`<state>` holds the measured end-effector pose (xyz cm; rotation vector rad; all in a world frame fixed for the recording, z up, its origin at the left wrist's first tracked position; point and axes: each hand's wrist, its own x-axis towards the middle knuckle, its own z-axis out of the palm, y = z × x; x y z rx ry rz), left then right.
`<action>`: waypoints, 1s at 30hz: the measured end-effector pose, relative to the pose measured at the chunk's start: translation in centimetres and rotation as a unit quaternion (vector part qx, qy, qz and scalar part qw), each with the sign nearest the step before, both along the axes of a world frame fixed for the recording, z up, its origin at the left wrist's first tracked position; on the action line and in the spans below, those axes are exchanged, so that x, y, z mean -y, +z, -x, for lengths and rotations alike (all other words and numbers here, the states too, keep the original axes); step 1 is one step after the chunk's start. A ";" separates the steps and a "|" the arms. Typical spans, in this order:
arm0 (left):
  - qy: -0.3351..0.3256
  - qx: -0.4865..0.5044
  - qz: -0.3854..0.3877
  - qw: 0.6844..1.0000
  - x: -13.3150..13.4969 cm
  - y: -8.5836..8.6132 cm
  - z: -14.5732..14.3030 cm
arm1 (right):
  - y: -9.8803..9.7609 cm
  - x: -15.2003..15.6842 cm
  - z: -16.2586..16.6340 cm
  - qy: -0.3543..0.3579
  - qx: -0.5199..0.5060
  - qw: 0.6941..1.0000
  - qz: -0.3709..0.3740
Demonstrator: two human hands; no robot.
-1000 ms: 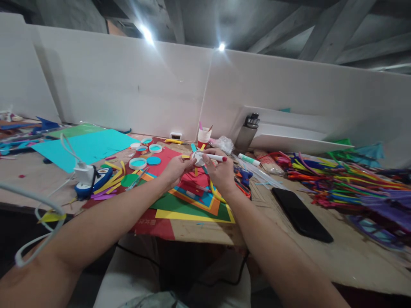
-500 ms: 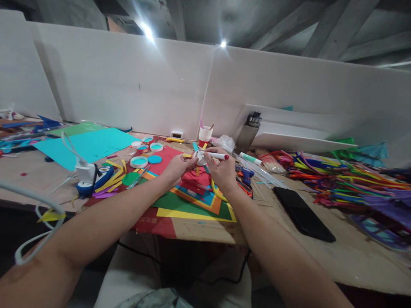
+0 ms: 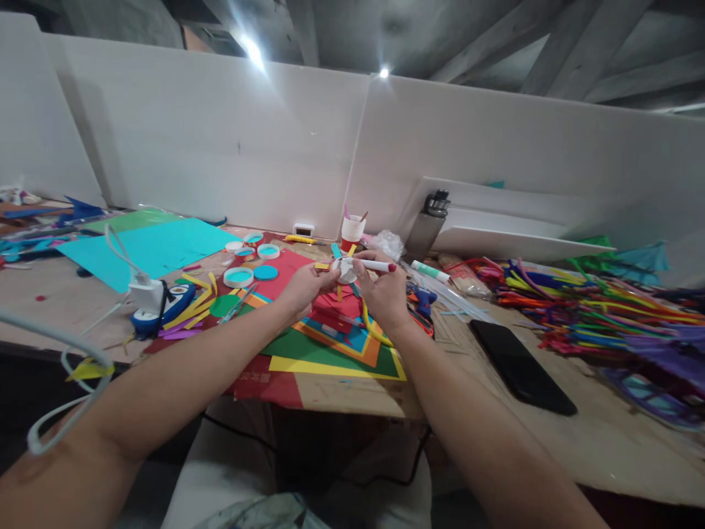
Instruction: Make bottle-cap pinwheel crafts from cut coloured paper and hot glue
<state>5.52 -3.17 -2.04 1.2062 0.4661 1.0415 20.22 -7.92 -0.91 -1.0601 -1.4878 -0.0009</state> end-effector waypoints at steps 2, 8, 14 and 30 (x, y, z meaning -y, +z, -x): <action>-0.001 0.000 0.003 1.000 0.1 0.1 0.0 | 0.0 0.0 0.0 -0.003 0.002 1.000 0.001; 0.003 0.003 0.017 1.000 0.2 0.2 0.0 | 0.1 0.0 -0.1 -0.009 -0.003 1.000 -0.004; 0.007 0.005 0.022 1.000 0.2 0.2 0.0 | -0.2 -0.2 -0.2 -0.003 -0.012 1.000 -0.004; 0.004 0.012 0.021 1.000 0.2 0.2 0.0 | 0.5 0.2 -0.1 -0.014 -0.004 1.000 -0.016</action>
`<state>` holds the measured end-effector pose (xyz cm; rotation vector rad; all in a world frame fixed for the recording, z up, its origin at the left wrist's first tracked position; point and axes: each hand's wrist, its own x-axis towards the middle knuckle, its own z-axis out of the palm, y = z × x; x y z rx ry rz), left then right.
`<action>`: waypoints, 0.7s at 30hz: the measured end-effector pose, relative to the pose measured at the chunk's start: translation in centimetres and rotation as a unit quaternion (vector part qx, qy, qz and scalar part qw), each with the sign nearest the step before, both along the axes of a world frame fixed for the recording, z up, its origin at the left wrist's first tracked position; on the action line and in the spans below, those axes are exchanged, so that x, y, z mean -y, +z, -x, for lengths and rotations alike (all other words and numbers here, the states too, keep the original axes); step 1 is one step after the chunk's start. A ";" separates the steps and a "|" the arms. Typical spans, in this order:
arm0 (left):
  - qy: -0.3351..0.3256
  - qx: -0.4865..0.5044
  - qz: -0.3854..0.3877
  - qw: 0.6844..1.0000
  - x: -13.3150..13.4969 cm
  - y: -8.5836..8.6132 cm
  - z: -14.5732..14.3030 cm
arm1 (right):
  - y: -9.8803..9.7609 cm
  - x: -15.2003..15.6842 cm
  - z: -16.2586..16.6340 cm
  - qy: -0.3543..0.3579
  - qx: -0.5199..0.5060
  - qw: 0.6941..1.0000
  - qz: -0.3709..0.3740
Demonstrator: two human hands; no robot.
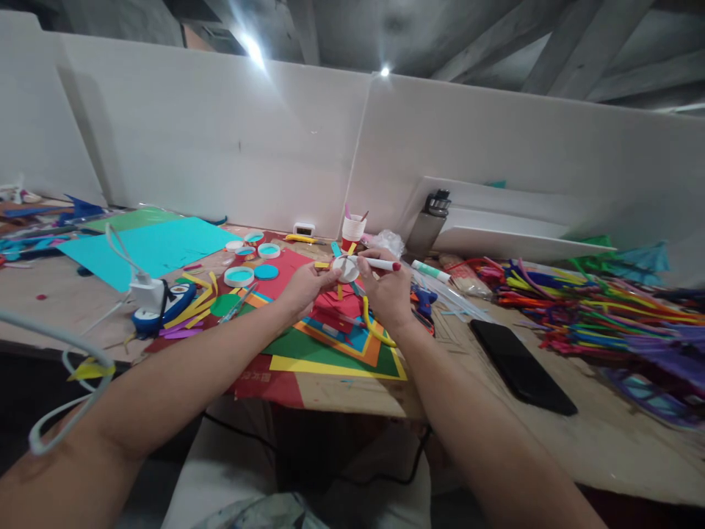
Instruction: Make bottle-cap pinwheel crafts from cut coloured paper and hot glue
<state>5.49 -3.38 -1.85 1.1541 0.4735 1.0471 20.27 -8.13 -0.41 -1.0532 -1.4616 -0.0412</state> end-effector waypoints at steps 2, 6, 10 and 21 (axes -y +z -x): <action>0.000 0.002 -0.003 1.000 -0.1 -0.1 0.0 | 0.0 0.0 0.0 -0.002 0.002 1.000 -0.001; 0.000 0.006 -0.005 1.000 -0.2 0.0 0.0 | 0.0 0.0 -0.1 -0.005 0.003 1.000 -0.011; 0.009 0.004 -0.001 1.000 0.0 0.2 0.0 | 0.0 -0.1 -0.1 -0.009 0.011 1.000 -0.013; 0.017 0.006 0.000 1.000 0.0 0.2 0.1 | 0.0 0.1 -0.2 -0.033 0.027 0.999 -0.025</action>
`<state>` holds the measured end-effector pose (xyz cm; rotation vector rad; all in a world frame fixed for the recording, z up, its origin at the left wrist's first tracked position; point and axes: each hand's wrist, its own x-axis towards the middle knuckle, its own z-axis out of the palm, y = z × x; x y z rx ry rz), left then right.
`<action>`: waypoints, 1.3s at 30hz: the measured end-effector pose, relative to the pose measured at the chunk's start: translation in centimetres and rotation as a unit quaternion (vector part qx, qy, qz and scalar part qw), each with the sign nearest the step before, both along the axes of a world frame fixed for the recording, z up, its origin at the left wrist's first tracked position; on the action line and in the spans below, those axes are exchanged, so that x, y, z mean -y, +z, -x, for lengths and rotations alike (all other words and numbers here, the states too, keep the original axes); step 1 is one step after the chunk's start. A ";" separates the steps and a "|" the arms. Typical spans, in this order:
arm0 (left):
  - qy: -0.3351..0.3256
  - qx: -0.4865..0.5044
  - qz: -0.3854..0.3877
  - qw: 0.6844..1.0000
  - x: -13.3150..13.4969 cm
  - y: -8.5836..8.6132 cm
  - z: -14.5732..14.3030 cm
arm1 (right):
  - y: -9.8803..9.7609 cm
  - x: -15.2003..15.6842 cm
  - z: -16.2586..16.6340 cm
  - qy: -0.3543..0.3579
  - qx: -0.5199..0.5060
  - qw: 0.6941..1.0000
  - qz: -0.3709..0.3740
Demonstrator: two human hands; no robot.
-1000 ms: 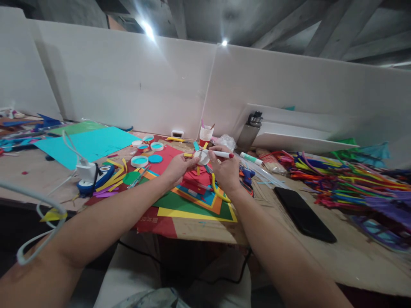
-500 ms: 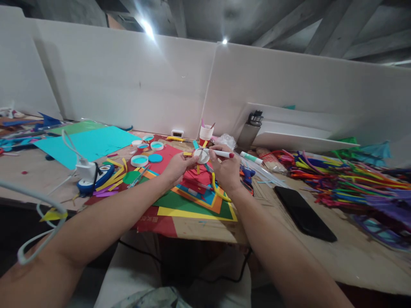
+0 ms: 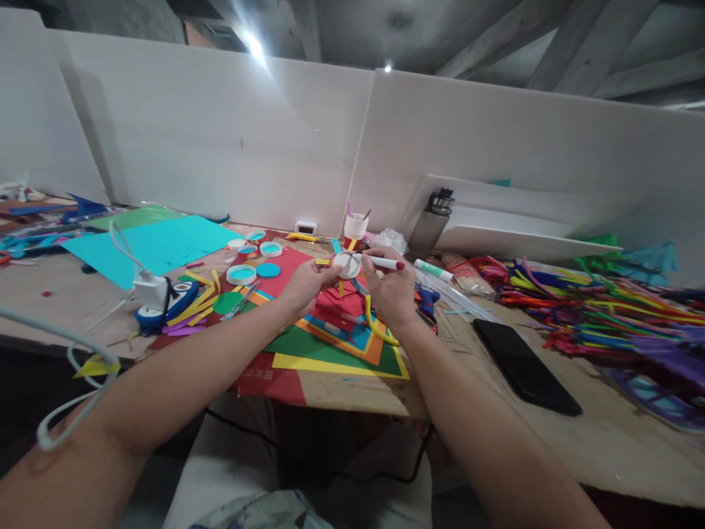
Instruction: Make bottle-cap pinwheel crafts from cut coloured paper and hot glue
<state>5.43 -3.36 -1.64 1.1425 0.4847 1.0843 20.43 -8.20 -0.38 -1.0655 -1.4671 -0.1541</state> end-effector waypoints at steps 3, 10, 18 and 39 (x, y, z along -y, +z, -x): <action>0.001 0.006 0.006 1.000 0.1 0.0 -0.1 | -0.1 0.0 -0.1 0.005 0.001 1.000 0.012; 0.014 0.004 -0.007 1.000 -0.3 -0.5 -0.2 | 0.0 0.0 -0.2 -0.016 0.022 1.000 -0.007; 0.015 0.000 -0.016 1.000 -0.8 -0.7 -0.2 | 0.0 0.1 -0.2 -0.020 0.028 0.999 -0.007; 0.024 0.001 -0.023 0.999 -1.1 -0.4 0.2 | -0.2 0.0 0.0 -0.044 0.043 0.998 -0.012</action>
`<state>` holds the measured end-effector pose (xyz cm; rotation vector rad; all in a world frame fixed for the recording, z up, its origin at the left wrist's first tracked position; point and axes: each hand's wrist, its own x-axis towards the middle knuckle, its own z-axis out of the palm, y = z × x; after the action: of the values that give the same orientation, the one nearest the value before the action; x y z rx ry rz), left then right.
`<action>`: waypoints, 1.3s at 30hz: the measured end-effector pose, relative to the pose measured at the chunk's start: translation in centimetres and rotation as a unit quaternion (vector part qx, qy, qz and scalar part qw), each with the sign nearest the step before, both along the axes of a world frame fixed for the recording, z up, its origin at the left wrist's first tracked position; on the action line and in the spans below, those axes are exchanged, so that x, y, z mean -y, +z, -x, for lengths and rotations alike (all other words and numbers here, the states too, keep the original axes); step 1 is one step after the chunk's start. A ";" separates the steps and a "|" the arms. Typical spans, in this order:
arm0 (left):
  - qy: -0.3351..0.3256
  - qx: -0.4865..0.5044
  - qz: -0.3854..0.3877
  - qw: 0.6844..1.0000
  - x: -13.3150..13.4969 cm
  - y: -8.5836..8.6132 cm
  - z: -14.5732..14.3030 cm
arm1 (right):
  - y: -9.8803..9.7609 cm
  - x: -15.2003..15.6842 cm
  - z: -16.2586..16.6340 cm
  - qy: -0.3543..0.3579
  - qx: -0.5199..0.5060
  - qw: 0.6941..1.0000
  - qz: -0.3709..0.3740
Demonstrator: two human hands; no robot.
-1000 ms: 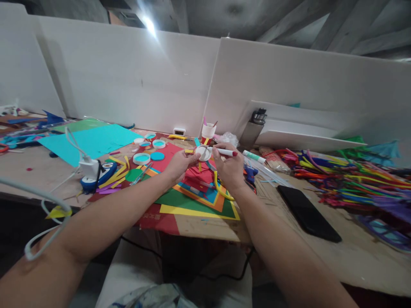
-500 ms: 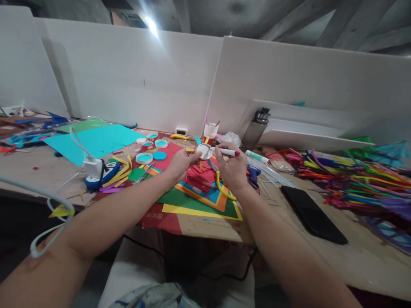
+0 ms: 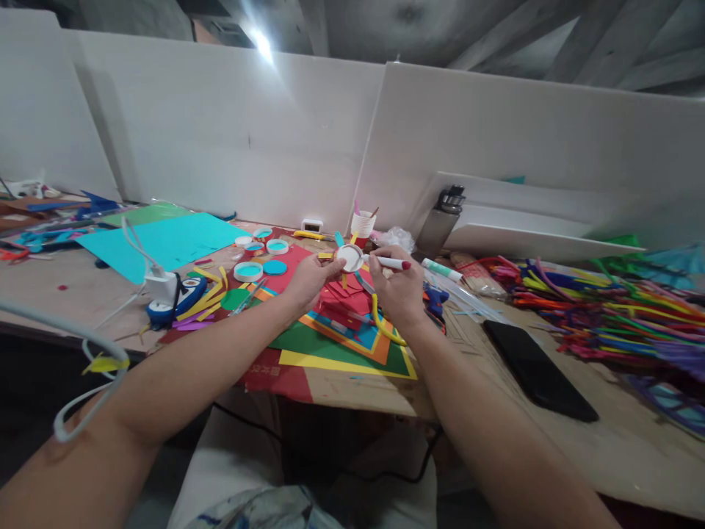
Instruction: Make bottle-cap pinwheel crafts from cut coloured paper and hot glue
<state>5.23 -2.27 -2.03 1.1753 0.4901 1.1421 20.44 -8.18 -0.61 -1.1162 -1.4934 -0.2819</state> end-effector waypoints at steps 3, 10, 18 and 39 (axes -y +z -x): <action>-0.004 0.000 -0.006 1.000 0.0 0.1 0.1 | 0.0 0.0 0.0 0.001 0.002 1.000 0.001; 0.004 0.019 0.005 1.000 0.0 0.2 0.1 | 0.0 0.1 0.1 -0.009 0.012 1.000 0.008; 0.014 0.029 0.007 0.999 0.2 0.4 0.1 | 0.0 0.3 0.3 -0.005 0.005 1.000 0.025; -0.005 0.032 -0.019 0.999 0.2 0.3 0.0 | -0.2 0.5 0.7 0.020 -0.007 0.999 0.046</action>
<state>5.20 -2.48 -1.73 1.1695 0.4149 1.1813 19.73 -8.63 -0.86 -1.1566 -1.5271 -0.1789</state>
